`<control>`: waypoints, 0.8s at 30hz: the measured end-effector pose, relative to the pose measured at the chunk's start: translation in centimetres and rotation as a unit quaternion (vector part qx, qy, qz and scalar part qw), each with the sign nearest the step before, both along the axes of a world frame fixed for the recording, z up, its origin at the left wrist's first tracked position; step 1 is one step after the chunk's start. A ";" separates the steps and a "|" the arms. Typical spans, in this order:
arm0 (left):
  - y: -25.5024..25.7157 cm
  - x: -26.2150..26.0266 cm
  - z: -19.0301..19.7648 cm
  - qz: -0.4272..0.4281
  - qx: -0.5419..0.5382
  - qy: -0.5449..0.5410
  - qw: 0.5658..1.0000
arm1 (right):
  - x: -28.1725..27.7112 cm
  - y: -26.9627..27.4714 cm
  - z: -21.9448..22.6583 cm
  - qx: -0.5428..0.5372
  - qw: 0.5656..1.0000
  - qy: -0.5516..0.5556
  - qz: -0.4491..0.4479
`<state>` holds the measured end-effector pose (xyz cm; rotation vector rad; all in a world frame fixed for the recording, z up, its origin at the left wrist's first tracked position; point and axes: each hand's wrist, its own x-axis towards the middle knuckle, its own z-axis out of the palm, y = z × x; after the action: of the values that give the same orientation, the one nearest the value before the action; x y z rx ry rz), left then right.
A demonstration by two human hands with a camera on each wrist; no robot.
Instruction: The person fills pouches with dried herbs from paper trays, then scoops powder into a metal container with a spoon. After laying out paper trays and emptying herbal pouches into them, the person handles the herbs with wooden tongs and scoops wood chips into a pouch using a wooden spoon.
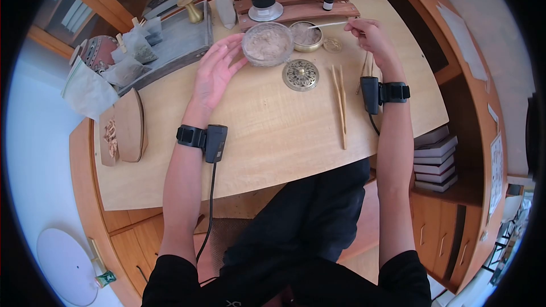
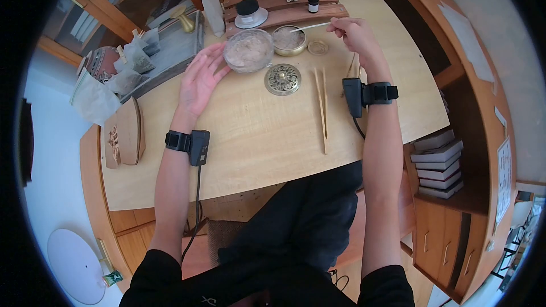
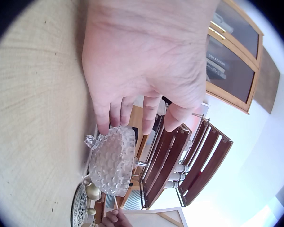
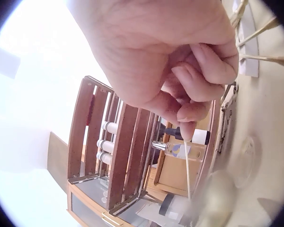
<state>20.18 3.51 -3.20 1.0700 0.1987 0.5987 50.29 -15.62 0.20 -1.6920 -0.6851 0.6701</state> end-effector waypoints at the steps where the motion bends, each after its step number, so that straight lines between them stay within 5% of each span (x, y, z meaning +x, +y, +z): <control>1: 0.0 0.0 0.0 -0.002 0.001 0.000 1.000 | -0.1 -0.1 0.3 0.006 1.000 0.012 -0.008; 8: 0.0 0.0 0.1 0.001 0.015 0.010 1.000 | -0.9 -0.1 1.4 0.068 0.997 0.028 0.027; 13: -0.1 0.1 0.1 0.004 0.003 0.001 1.000 | -2.5 1.1 0.7 0.062 0.981 -0.170 0.077; 16: 0.1 0.1 -0.1 0.002 0.000 -0.001 1.000 | -1.9 1.0 0.3 0.086 0.976 -0.190 0.069; 24: -0.1 0.1 0.0 0.002 0.002 0.001 1.000 | -1.2 0.0 1.4 0.053 0.994 -0.097 0.022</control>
<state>20.27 3.44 -3.24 1.0752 0.2014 0.6021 49.10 -15.58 1.57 -1.6617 -0.8824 0.4939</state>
